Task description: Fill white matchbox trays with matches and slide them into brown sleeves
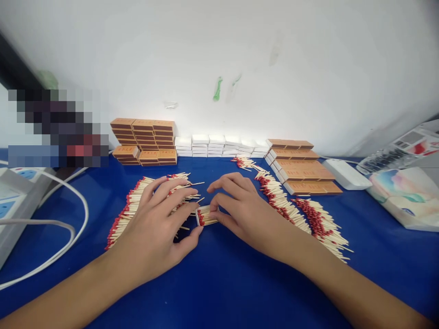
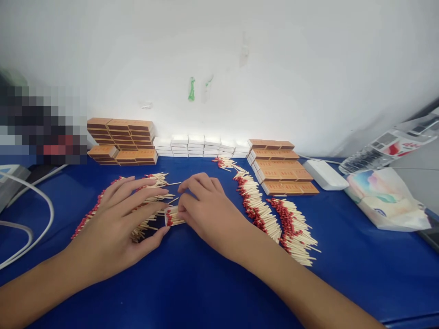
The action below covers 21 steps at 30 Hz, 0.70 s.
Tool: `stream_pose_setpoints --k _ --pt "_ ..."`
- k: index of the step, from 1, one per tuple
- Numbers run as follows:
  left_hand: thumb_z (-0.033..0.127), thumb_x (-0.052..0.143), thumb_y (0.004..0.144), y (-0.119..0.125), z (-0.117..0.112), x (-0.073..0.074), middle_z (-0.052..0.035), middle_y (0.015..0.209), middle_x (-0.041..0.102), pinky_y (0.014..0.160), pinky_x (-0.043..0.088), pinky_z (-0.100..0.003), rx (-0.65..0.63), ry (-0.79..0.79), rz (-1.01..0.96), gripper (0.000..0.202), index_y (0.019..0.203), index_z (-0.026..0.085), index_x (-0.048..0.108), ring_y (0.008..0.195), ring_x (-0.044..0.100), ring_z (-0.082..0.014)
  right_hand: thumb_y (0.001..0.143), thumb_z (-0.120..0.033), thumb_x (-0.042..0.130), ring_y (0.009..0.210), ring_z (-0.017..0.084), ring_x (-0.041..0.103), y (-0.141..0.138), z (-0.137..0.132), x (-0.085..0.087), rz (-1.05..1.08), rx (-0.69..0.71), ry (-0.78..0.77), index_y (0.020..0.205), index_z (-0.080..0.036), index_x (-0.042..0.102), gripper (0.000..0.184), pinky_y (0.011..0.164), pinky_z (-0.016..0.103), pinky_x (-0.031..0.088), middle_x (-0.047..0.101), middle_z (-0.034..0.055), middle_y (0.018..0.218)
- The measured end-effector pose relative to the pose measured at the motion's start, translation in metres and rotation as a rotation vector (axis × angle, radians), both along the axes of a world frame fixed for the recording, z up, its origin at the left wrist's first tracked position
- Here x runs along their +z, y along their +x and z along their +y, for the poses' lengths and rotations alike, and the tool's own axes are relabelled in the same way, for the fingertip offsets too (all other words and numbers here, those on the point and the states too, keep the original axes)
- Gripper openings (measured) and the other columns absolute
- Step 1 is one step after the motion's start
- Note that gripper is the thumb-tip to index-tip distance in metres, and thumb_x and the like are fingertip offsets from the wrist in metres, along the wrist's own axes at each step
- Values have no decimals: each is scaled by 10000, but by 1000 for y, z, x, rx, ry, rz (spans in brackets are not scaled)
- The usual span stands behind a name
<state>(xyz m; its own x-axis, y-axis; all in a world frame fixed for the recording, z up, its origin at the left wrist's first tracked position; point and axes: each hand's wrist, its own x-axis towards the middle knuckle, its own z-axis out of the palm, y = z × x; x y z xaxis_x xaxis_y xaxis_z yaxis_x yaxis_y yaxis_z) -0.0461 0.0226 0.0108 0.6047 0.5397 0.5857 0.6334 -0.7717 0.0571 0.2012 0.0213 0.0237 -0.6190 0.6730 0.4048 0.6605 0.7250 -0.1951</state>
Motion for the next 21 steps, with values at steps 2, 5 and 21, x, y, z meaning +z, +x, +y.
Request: stream_pose_setpoints --k 2,5,21 --pt "297 662 1051 0 0 0 -84 1289 800 1231 442 -629 -3 3 -4 159 1153 221 757 1420 643 -376 1084 -192 668 1325 335 596 0 2 -1 17 12 -8 1024 -207 749 101 1060 539 543 742 150 1332" --pt "293 666 1046 0 0 0 -84 1305 798 1231 441 -641 -5 1 -5 160 1161 226 755 1430 638 -379 1099 -248 667 1284 313 617 10 12 -2 63 29 11 1034 -215 738 102 1083 529 525 757 134 1278" --pt "300 680 1038 -2 -3 1 -85 1322 799 1247 431 -637 -10 5 -23 141 1115 217 764 1427 643 -367 1043 -320 571 984 343 652 131 83 -10 -220 -428 37 985 -233 818 268 911 509 489 781 126 981"
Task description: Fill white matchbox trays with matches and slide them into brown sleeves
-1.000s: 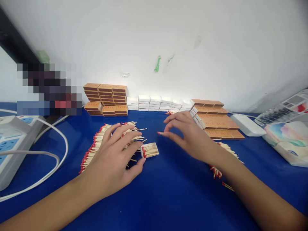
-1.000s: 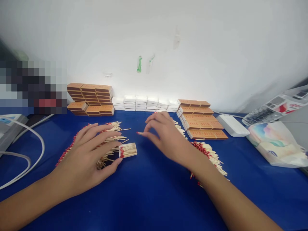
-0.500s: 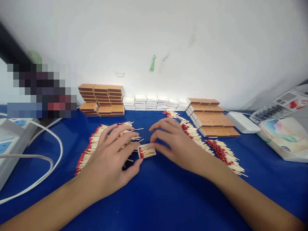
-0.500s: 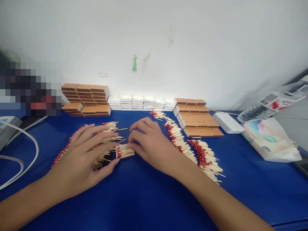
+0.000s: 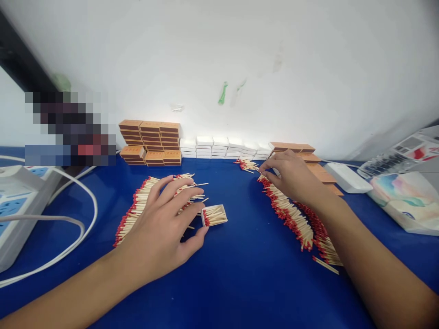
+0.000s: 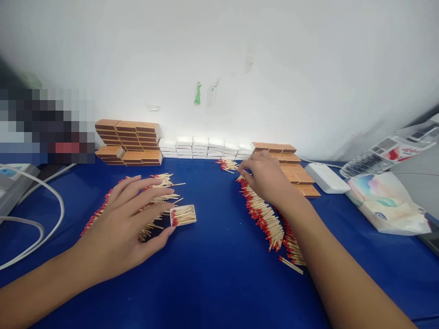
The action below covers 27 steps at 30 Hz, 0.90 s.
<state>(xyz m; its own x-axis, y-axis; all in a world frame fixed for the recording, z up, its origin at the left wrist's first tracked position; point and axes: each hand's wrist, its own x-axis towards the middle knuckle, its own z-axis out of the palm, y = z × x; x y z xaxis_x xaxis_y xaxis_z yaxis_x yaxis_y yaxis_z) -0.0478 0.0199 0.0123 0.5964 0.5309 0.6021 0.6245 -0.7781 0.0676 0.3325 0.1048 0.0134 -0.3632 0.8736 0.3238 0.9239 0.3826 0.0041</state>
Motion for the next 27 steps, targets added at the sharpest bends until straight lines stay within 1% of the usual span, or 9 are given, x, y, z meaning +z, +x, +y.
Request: stream_pose_setpoints --k 2,5,8,10,15,19,23,27 --pt "301 676 1038 1 1 0 -87 1329 798 1247 433 -633 -1 0 5 142 1115 219 763 1426 645 -366 1042 -313 581 989 341 653 -7 0 -4 35 19 30 993 -231 813 252 906 502 494 783 130 988" --pt "293 675 1034 1 1 0 -93 1332 797 1249 430 -641 -6 -5 17 143 1118 217 762 1426 645 -370 1037 -321 613 989 345 644 -18 3 -14 98 26 64 1008 -221 807 220 925 513 501 784 136 983" --pt "297 674 1034 1 1 1 -96 1325 797 1251 433 -641 -11 -2 17 151 1125 216 762 1425 647 -371 1016 -325 649 1014 362 627 -26 7 -23 102 17 84 1011 -225 802 183 953 539 505 765 144 991" --pt "298 673 1035 1 0 1 -95 1316 800 1248 440 -636 -14 6 12 151 1122 217 764 1416 654 -370 1012 -318 653 1039 367 613 -29 9 -26 93 21 107 1013 -231 794 165 984 552 504 745 147 1009" --pt "297 684 1030 1 -1 2 -99 1323 800 1254 432 -649 -15 0 14 155 1125 210 770 1420 651 -376 1018 -327 653 1069 374 589 -27 10 -27 99 20 146 1063 -218 782 175 1023 575 507 726 161 1056" --pt "292 680 1031 1 -1 2 -94 1321 800 1257 429 -637 -15 -2 9 151 1123 212 769 1417 653 -371 1021 -307 644 1041 363 587 -26 9 -26 117 27 126 1004 -215 781 166 1008 564 508 732 156 1030" --pt "294 672 1040 1 0 2 -87 1313 803 1251 435 -622 -18 5 7 150 1120 213 770 1411 657 -365 1024 -293 638 1026 350 587 -27 8 -26 133 48 118 1018 -224 793 170 998 554 502 728 150 1037" --pt "301 674 1038 0 0 1 -93 1328 798 1257 428 -632 -18 1 19 160 1132 211 768 1420 650 -368 1027 -309 634 1032 351 581 -26 9 -28 142 52 110 1000 -225 788 177 1000 563 506 727 150 1044"
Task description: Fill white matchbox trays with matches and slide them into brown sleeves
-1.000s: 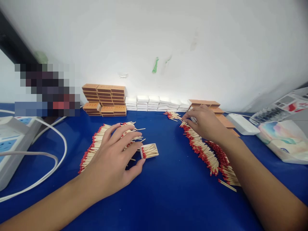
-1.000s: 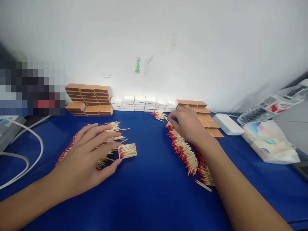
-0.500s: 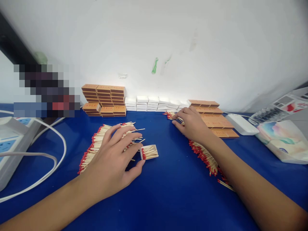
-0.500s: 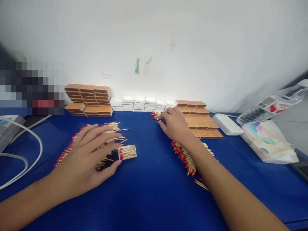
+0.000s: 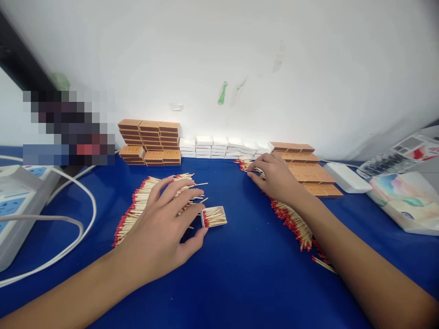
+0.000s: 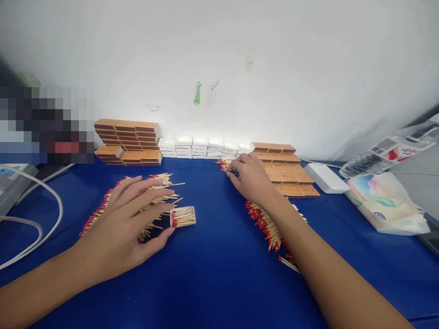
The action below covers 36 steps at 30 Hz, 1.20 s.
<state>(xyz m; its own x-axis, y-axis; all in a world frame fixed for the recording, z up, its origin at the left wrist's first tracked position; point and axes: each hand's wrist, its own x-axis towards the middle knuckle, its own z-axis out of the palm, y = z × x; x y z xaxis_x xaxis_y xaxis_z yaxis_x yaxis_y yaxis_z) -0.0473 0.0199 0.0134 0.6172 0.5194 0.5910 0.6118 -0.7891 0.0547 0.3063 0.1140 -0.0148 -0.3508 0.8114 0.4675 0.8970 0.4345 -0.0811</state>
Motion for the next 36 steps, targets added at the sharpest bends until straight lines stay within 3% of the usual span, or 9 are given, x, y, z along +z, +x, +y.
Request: stream_pose_setpoints --k 11,23,36 --pt "296 681 1032 1 1 0 -102 1318 801 1249 439 -644 -10 3 -11 157 1130 210 769 1404 662 -369 1014 -325 653 1099 383 604 2 2 -2 -13 -30 27 1091 -213 773 181 1015 575 507 731 165 1079" --pt "300 686 1033 0 1 0 -96 1320 801 1251 439 -628 -8 -1 -12 166 1157 226 767 1402 663 -358 1010 -284 626 1035 354 587 2 2 1 2 6 0 943 -239 740 139 991 555 498 717 149 1035" --pt "294 681 1039 0 1 -1 -106 1332 790 1263 410 -631 -13 -10 3 175 1163 202 763 1419 643 -366 1022 -305 653 1070 354 588 -13 -5 2 26 53 1 946 -245 712 114 1016 563 496 716 137 1065"
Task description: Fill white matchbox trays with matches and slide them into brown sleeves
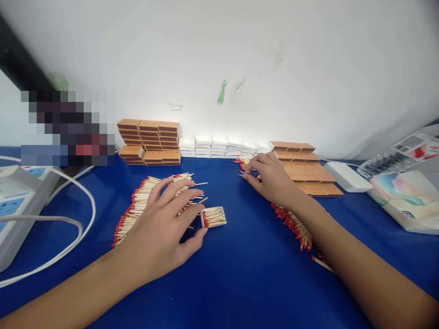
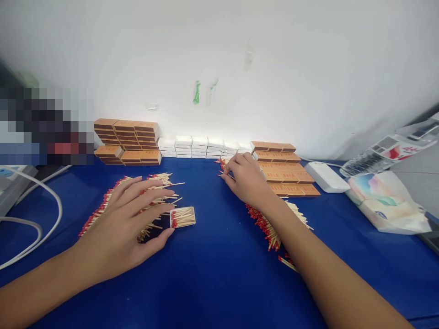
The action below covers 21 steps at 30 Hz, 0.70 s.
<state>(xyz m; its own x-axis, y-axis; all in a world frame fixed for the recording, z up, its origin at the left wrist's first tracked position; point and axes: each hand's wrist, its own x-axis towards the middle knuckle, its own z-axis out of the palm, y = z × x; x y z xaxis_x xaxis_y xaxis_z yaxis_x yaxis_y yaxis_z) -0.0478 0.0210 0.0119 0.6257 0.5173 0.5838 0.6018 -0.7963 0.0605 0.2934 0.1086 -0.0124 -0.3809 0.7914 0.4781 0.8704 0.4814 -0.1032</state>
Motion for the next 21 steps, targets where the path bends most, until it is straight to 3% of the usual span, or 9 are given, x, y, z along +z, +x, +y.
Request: stream_pose_setpoints --k 10,15,21 --pt "296 681 1043 0 0 0 -104 1323 792 1260 400 -625 -3 2 -5 176 1154 193 771 1408 647 -366 1023 -257 636 1085 351 614 2 4 -3 56 -2 -58 950 -239 740 128 1020 554 496 733 134 1066" --pt "300 684 1045 0 0 0 -104 1323 792 1257 403 -624 -8 8 -11 176 1147 188 773 1414 645 -372 1037 -316 676 1114 345 615 2 3 -3 85 43 -121 930 -244 717 135 1049 568 495 739 131 1106" --pt "295 675 1044 1 1 1 -92 1306 800 1250 410 -612 4 5 -17 161 1132 201 771 1405 653 -364 1079 -319 660 1159 334 626 -18 -20 16 129 150 -139 968 -250 728 147 1067 572 500 741 115 1148"
